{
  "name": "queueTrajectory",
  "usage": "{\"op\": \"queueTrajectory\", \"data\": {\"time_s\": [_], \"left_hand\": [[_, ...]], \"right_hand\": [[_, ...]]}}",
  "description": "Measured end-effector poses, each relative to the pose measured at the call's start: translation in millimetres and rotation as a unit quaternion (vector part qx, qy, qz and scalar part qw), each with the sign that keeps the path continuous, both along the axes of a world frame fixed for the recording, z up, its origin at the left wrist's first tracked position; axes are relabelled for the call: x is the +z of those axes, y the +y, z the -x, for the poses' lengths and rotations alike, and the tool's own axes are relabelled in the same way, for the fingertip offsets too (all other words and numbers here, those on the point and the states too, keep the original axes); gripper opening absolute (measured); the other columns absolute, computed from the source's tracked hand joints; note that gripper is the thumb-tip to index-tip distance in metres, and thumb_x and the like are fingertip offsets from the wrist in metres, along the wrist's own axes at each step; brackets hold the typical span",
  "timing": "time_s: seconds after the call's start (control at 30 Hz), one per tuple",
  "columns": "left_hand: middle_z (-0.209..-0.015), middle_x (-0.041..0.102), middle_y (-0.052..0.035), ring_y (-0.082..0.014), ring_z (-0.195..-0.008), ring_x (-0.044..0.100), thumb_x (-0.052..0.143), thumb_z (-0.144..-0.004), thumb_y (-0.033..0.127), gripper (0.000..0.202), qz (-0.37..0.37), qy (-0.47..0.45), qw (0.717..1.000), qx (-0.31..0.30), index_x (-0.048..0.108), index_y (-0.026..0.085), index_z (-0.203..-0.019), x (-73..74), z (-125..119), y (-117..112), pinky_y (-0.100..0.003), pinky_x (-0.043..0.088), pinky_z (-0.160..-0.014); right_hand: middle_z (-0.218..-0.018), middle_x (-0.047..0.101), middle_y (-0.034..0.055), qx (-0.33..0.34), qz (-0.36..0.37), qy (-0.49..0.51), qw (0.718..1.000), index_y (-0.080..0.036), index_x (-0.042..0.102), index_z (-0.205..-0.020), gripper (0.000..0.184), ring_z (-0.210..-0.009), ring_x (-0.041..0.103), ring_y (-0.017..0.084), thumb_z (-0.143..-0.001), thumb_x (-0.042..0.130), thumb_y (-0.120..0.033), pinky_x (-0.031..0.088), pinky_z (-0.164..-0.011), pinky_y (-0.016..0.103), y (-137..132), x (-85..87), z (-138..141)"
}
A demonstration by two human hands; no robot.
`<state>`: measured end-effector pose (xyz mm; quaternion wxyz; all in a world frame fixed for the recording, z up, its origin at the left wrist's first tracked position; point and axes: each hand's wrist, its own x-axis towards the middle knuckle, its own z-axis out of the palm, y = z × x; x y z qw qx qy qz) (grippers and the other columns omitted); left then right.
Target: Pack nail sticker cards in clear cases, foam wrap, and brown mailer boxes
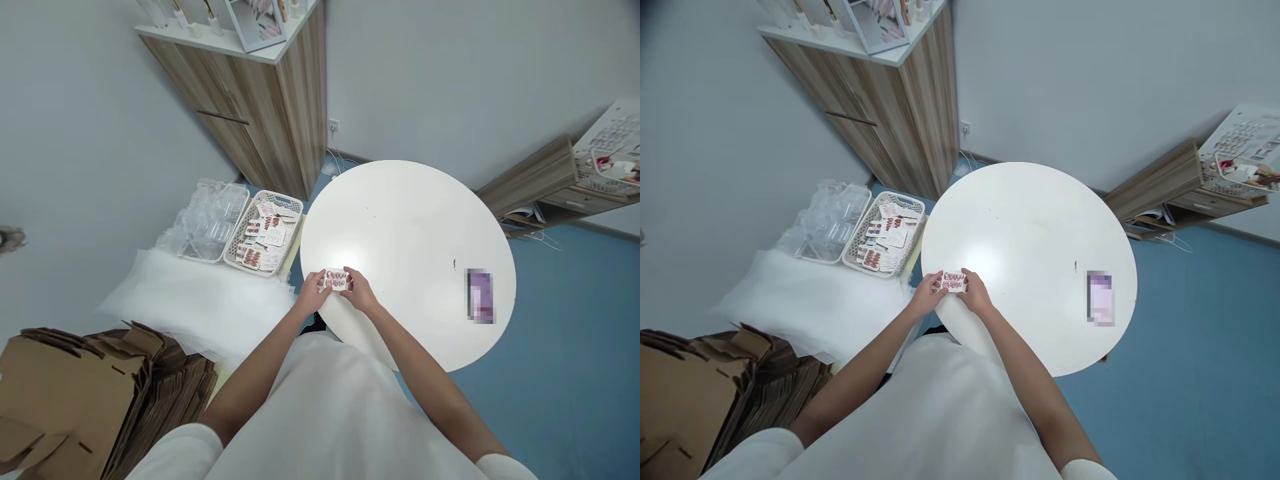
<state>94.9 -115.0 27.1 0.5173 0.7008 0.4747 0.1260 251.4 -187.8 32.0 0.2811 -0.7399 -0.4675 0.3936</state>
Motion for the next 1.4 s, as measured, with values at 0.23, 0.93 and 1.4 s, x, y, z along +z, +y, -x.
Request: {"op": "queueTrajectory", "data": {"time_s": [0.23,0.93,1.4], "left_hand": [[-0.106,0.048,-0.0101,-0.0175,-0.09,0.052,0.052,-0.071,0.023,0.054,-0.002,0.089,0.996,-0.015,0.04,0.014,-0.124,-31.0,11,37,-0.028,0.043,-0.077],[-0.13,0.041,-0.0099,-0.0232,-0.12,0.036,0.051,-0.067,0.013,0.064,0.073,-0.036,0.995,0.063,0.034,0.019,-0.129,-49.8,17,44,-0.038,0.03,-0.098],[-0.13,0.041,-0.0069,-0.0209,-0.118,0.039,0.051,-0.066,0.011,0.069,0.093,-0.063,0.992,0.053,0.031,0.022,-0.131,-51.3,7,81,-0.033,0.035,-0.094]], "right_hand": [[-0.1,0.049,0.0077,-0.003,0.059,-0.062,0.996,-0.018,0.033,-0.126,0.066,-0.084,0.051,0.017,-0.066,0.058,-0.016,0.044,-0.075,0.029,44,-30.2,32],[-0.119,0.045,0.0076,-0.218,0.015,0.154,0.964,-0.026,0.03,-0.124,0.066,-0.098,0.05,0.016,-0.065,0.058,-0.021,0.043,-0.085,0.035,49,-45.5,72],[-0.124,0.042,0.0076,-0.237,-0.006,0.195,0.952,-0.026,0.028,-0.124,0.066,-0.106,0.046,0.016,-0.065,0.058,-0.02,0.041,-0.088,0.034,81,-43.6,60]]}}
